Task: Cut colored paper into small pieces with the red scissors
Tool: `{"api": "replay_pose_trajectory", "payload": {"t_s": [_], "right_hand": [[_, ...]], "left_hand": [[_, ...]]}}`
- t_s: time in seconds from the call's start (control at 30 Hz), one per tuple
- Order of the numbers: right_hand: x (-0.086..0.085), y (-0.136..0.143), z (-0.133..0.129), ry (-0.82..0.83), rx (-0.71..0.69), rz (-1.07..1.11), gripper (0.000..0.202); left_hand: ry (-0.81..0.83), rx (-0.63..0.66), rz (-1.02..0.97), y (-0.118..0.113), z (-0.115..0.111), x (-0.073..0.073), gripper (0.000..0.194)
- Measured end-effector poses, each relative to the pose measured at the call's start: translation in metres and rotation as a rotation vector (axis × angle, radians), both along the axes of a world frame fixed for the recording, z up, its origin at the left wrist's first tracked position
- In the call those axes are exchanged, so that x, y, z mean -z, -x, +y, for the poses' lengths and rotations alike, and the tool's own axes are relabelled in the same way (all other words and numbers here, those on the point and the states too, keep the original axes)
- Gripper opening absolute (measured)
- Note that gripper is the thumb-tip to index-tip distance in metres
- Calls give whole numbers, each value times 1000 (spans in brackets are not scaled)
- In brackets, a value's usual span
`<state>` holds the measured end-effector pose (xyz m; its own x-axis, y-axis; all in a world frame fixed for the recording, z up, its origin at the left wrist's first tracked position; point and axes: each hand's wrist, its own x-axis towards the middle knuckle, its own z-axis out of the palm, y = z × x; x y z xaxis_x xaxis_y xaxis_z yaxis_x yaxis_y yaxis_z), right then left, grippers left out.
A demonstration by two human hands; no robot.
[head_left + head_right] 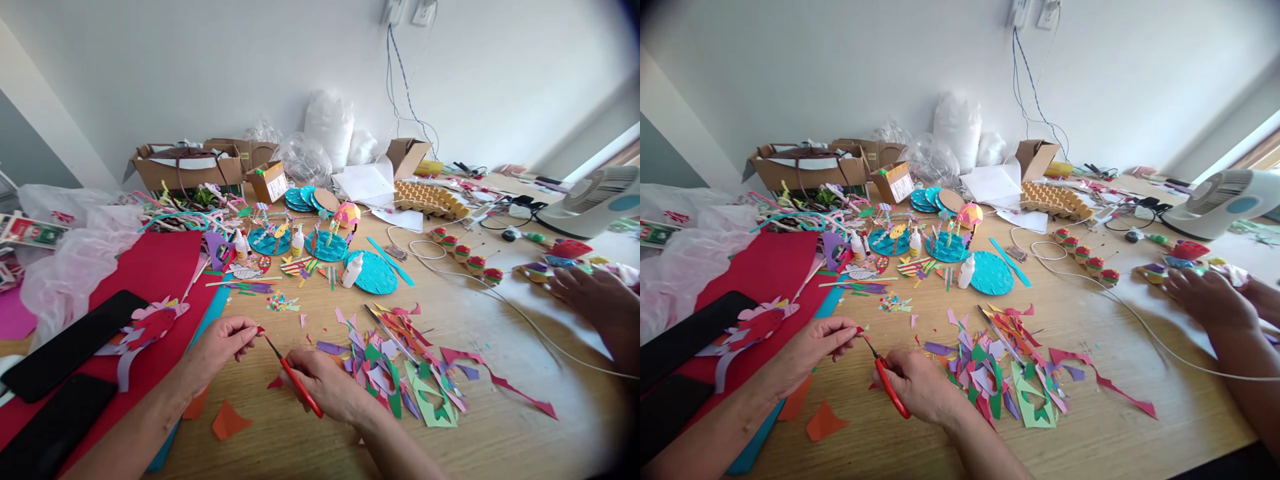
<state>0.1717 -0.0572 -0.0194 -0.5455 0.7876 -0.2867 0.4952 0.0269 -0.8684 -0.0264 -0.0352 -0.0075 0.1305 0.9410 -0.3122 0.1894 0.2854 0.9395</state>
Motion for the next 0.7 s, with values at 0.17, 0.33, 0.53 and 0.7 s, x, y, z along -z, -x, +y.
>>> {"api": "replay_pose_trajectory", "payload": {"t_s": [0.17,0.33,0.53,0.7], "right_hand": [[-8,-2,1,273,9,218,37],[-10,3,2,266,33,222,32],[-1,6,5,36,62,84,24],[3,16,12,-16,289,285,24]], "left_hand": [[-52,-1,19,0,-1,-1,22],[-65,-3,2,-1,-4,0,22],[-38,-72,-21,1,-7,4,22],[-7,-65,-81,-5,-12,-1,22]]}}
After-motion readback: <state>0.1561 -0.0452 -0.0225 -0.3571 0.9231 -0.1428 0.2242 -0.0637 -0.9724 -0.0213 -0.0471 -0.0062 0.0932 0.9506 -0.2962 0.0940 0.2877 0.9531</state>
